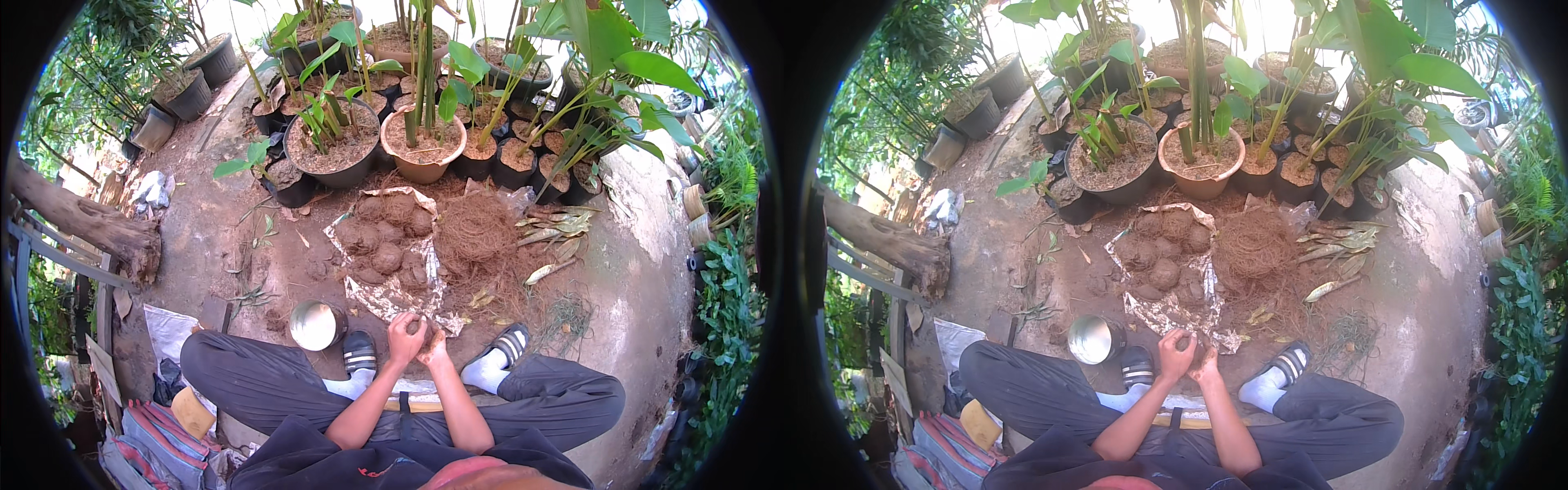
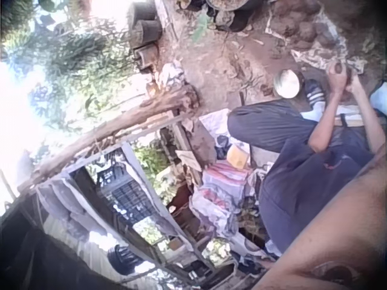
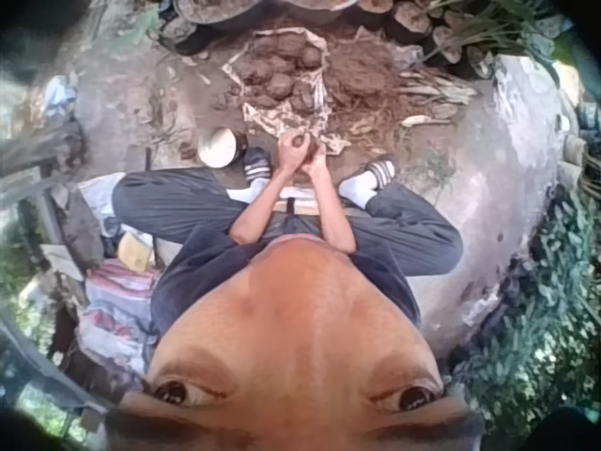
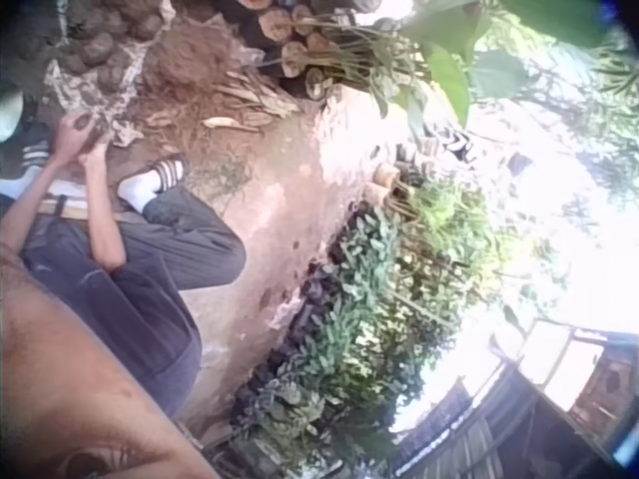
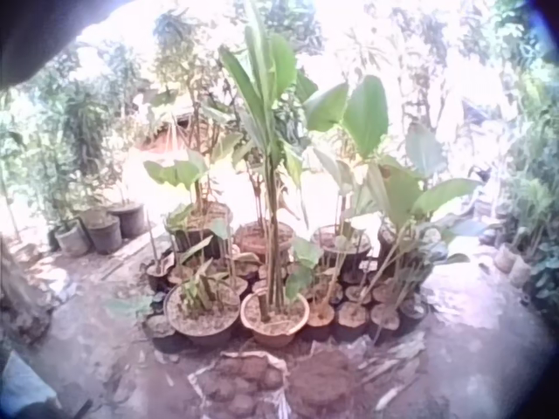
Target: The person sits on the ground and repeatedly forms small balls of soil by hand. They place the finished balls on a sheet on the ground. The person also picks up a plant stem and wraps soil around its base.
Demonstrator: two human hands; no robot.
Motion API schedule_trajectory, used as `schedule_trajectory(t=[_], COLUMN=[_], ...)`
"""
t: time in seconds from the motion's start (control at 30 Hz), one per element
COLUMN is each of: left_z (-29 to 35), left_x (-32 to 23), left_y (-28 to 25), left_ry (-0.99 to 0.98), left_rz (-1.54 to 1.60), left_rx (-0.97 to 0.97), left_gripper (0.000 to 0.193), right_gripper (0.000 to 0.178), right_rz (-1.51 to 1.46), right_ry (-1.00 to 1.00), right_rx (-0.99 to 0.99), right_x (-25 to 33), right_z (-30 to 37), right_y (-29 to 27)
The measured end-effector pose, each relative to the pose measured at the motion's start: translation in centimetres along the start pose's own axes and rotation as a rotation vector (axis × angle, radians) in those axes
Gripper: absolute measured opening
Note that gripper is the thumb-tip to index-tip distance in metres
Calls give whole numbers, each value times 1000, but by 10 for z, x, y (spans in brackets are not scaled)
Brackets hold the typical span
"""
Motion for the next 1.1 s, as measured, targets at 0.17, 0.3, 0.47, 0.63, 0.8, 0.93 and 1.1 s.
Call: schedule_trajectory(t=[0.17, 0.3, 0.47, 0.63, 0.8, 0.93, 1.1], left_z=[-5, -9, -1, 3, 2, -3, 7], left_x=[5, 2, -19, -13, 4, 7, 53], left_y=[-2, 0, 15, 18, 17, 18, 37], left_ry=[-192, -97, 65, 126, -11, -210, -394], left_rz=[59, 30, -131, -141, -39, 57, 506], left_rx=[-28, 78, 260, 201, 231, 367, 596], left_gripper=[13, 16, 25, 28, 33, 43, 68], right_gripper=[34, 35, 40, 43, 55, 78, 99], right_rz=[61, 207, 161, 95, 154, 194, 130], right_ry=[7, -19, -68, -25, -11, 31, 132], right_rx=[99, 36, -29, 105, 29, -8, 161], right_x=[8, 11, 17, 17, 24, 39, 41], right_z=[-29, -28, -27, -27, -23, -5, -7], right_y=[-25, -26, -38, -24, -16, -2, 4])
Point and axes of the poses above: each hand's wrist, its own z-axis away from the middle knuckle, its own y-axis out of the palm, x = y × z, the point moved 8 cm from there along -z, towards the middle knuckle, and after that the axes turned 2 degrees about z, right-handed, at the moved point
